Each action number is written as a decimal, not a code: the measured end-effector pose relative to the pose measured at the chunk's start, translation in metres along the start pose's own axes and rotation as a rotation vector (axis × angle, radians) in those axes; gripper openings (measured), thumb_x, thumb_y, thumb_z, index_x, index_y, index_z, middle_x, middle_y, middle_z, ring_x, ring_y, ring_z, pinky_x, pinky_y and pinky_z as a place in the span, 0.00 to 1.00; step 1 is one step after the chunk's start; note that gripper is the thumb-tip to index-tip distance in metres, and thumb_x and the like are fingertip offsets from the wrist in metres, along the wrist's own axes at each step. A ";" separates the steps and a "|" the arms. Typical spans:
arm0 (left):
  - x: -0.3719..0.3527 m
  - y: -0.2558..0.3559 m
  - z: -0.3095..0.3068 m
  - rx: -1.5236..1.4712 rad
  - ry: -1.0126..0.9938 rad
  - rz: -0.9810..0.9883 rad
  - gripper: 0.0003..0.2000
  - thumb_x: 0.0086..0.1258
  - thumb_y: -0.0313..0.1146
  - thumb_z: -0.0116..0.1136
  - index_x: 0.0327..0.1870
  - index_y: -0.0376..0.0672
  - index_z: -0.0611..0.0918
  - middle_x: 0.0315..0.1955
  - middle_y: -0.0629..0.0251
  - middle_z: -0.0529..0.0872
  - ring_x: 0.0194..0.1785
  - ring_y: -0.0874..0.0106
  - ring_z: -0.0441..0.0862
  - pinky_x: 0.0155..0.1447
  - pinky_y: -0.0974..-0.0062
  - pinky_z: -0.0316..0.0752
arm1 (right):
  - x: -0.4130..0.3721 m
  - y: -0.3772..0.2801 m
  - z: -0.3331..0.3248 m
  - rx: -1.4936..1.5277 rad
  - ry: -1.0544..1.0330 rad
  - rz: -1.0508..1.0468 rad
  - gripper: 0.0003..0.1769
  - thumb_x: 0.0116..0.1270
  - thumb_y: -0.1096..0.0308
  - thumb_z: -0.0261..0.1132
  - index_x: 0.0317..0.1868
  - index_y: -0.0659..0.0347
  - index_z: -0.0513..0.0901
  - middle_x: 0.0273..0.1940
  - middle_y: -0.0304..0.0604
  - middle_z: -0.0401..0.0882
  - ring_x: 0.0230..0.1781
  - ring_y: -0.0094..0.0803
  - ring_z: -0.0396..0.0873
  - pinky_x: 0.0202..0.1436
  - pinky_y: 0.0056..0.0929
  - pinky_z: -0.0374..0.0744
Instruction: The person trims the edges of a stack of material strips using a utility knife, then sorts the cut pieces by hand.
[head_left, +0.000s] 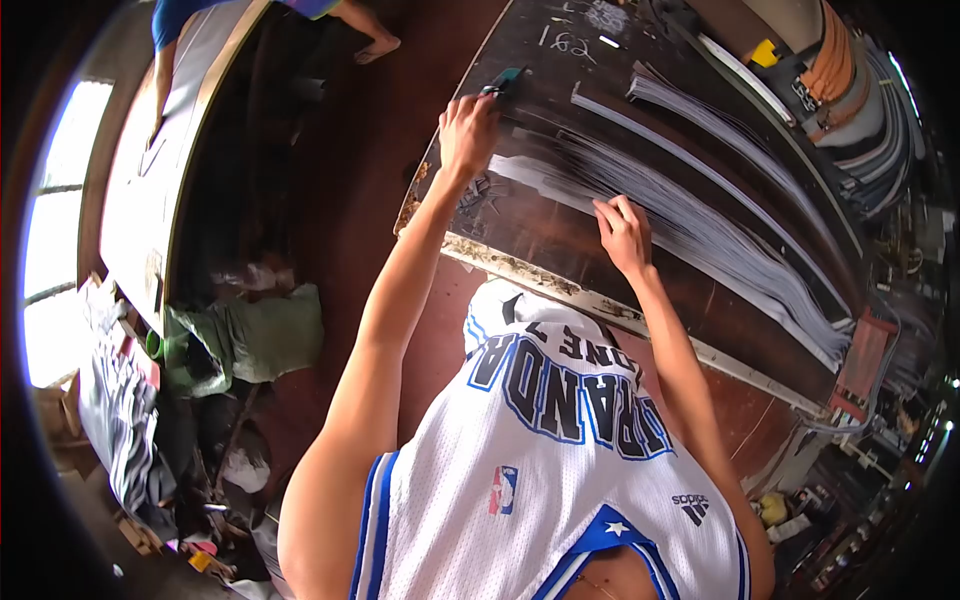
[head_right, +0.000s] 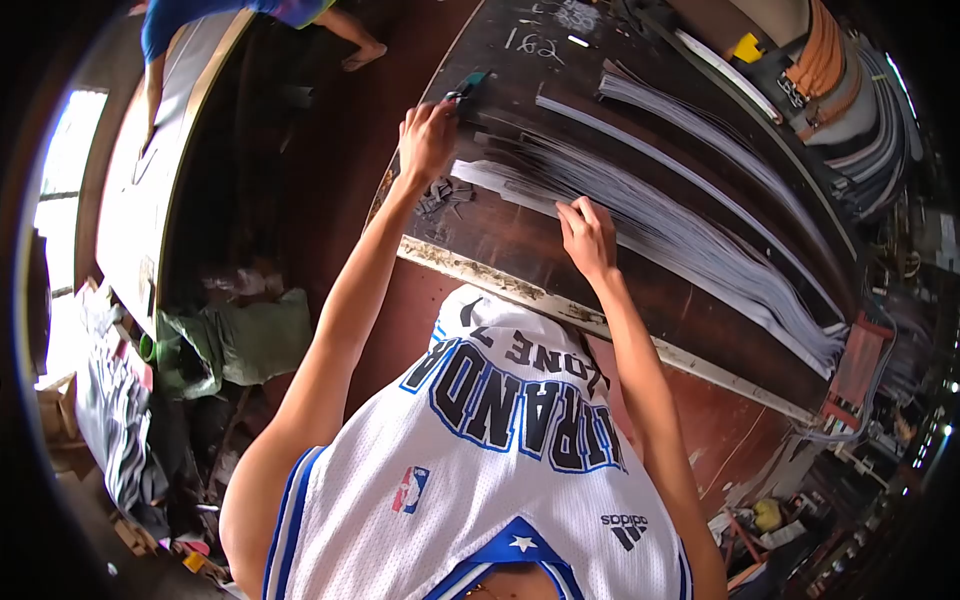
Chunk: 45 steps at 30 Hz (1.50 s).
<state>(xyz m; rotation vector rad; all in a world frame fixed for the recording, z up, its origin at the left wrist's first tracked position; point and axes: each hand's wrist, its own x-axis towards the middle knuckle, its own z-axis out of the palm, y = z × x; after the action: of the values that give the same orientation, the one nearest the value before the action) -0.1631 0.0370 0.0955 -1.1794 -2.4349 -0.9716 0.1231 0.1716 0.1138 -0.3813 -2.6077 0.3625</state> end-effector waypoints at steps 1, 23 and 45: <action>-0.011 0.004 -0.006 -0.055 0.023 0.044 0.11 0.67 0.35 0.62 0.49 0.48 0.84 0.47 0.61 0.84 0.52 0.59 0.79 0.54 0.61 0.73 | 0.001 0.000 0.001 -0.008 0.006 0.016 0.09 0.62 0.73 0.70 0.44 0.60 0.88 0.33 0.43 0.78 0.35 0.44 0.79 0.41 0.39 0.76; -0.075 0.015 -0.018 -0.056 -0.228 0.059 0.16 0.64 0.32 0.66 0.54 0.53 0.85 0.56 0.62 0.81 0.60 0.60 0.75 0.61 0.60 0.69 | 0.020 0.015 0.000 0.063 -0.214 0.105 0.15 0.59 0.63 0.74 0.45 0.59 0.86 0.39 0.42 0.78 0.42 0.43 0.80 0.46 0.39 0.80; -0.054 0.018 -0.013 -0.313 -0.200 -0.051 0.12 0.70 0.37 0.62 0.52 0.46 0.85 0.45 0.62 0.83 0.51 0.59 0.79 0.55 0.60 0.73 | 0.019 0.028 0.008 -0.056 -0.149 -0.062 0.08 0.74 0.67 0.59 0.49 0.58 0.80 0.40 0.44 0.78 0.40 0.42 0.80 0.44 0.40 0.81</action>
<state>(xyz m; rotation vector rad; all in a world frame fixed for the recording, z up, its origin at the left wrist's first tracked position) -0.1157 0.0040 0.0859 -1.3791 -2.5414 -1.3494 0.1088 0.2026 0.1064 -0.3013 -2.7728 0.3075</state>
